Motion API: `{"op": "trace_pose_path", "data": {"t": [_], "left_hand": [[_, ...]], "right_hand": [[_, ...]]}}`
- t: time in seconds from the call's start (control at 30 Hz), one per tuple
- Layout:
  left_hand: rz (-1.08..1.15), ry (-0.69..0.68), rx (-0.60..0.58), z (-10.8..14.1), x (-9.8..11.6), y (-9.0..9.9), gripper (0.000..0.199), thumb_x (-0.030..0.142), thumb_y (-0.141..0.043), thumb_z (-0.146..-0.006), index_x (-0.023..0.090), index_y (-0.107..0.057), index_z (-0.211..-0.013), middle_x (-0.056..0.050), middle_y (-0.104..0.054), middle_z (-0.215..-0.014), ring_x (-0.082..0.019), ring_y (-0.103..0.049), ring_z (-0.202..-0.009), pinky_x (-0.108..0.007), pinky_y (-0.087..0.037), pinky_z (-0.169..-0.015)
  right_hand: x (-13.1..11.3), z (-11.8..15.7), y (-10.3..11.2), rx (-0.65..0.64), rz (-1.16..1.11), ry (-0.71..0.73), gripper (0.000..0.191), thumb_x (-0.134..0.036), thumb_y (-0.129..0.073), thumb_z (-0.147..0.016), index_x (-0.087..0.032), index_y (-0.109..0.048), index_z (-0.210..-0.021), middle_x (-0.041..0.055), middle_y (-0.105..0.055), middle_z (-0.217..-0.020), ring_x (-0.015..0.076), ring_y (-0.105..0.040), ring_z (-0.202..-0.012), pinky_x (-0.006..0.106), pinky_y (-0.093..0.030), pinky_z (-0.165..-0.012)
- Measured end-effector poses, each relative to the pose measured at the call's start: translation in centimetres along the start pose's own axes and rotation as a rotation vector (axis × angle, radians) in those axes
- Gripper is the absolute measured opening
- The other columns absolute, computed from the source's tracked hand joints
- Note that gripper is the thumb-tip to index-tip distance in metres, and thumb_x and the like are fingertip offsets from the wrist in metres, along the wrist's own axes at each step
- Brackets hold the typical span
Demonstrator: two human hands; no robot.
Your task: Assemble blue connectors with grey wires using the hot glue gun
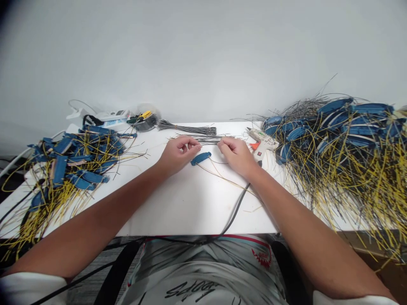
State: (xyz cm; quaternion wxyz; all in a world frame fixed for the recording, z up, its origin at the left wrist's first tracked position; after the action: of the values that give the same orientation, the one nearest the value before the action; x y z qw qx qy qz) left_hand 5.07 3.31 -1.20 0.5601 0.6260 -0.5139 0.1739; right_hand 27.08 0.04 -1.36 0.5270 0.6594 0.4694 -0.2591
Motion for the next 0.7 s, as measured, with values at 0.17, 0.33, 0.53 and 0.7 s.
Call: {"op": "trace_pose_path", "data": {"t": [0.17,0.33,0.53,0.7], "left_hand": [[0.117,0.074,0.022,-0.2,-0.6,0.0,0.026,0.045,-0.071,-0.094,0.02,-0.074,-0.089,-0.002,-0.072,-0.088,-0.012,-0.048,-0.065,-0.029,-0.037,-0.063],[0.271,0.118,0.005,-0.7,-1.2,-0.1,0.026,0.043,-0.071,-0.095,0.019,-0.071,-0.087,-0.003,-0.072,-0.088,-0.016,-0.06,-0.08,-0.029,-0.043,-0.072],[0.351,0.162,-0.037,-0.8,-1.4,-0.3,0.026,0.043,-0.072,-0.094,0.019,-0.072,-0.085,-0.003,-0.073,-0.088,-0.017,-0.064,-0.088,-0.03,-0.047,-0.081],[0.346,0.15,-0.049,-0.8,-1.2,-0.2,0.027,0.045,-0.074,-0.093,0.019,-0.073,-0.083,-0.004,-0.074,-0.09,-0.017,-0.065,-0.09,-0.031,-0.049,-0.082]], "right_hand": [[-0.1,0.1,-0.1,-0.015,0.031,-0.019,0.028,-0.029,-0.052,-0.097,-0.022,-0.051,-0.07,-0.0014,-0.05,-0.071,0.0173,-0.048,-0.073,0.034,-0.034,-0.071],[-0.4,0.1,-0.1,-0.026,0.06,0.003,0.029,-0.03,-0.052,-0.098,-0.022,-0.052,-0.07,-0.0009,-0.051,-0.07,0.0176,-0.048,-0.073,0.034,-0.033,-0.07],[-0.5,0.0,0.0,-0.033,0.077,0.018,0.028,-0.03,-0.052,-0.098,-0.022,-0.054,-0.071,0.0001,-0.055,-0.071,0.0185,-0.051,-0.075,0.033,-0.035,-0.07],[-0.4,0.1,-0.2,-0.057,0.083,0.013,0.027,-0.029,-0.052,-0.097,-0.022,-0.056,-0.071,0.0002,-0.055,-0.071,0.019,-0.051,-0.075,0.033,-0.035,-0.07]]}}
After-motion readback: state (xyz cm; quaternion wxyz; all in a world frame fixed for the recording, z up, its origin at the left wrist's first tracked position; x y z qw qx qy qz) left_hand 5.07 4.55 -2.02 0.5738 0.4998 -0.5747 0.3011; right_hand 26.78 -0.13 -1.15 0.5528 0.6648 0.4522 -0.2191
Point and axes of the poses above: each hand's wrist, its own z-axis away from the middle knuckle, its own y-axis out of the back of the hand, x = y × z, the point moved 5 cm from there along -z, towards the middle knuckle
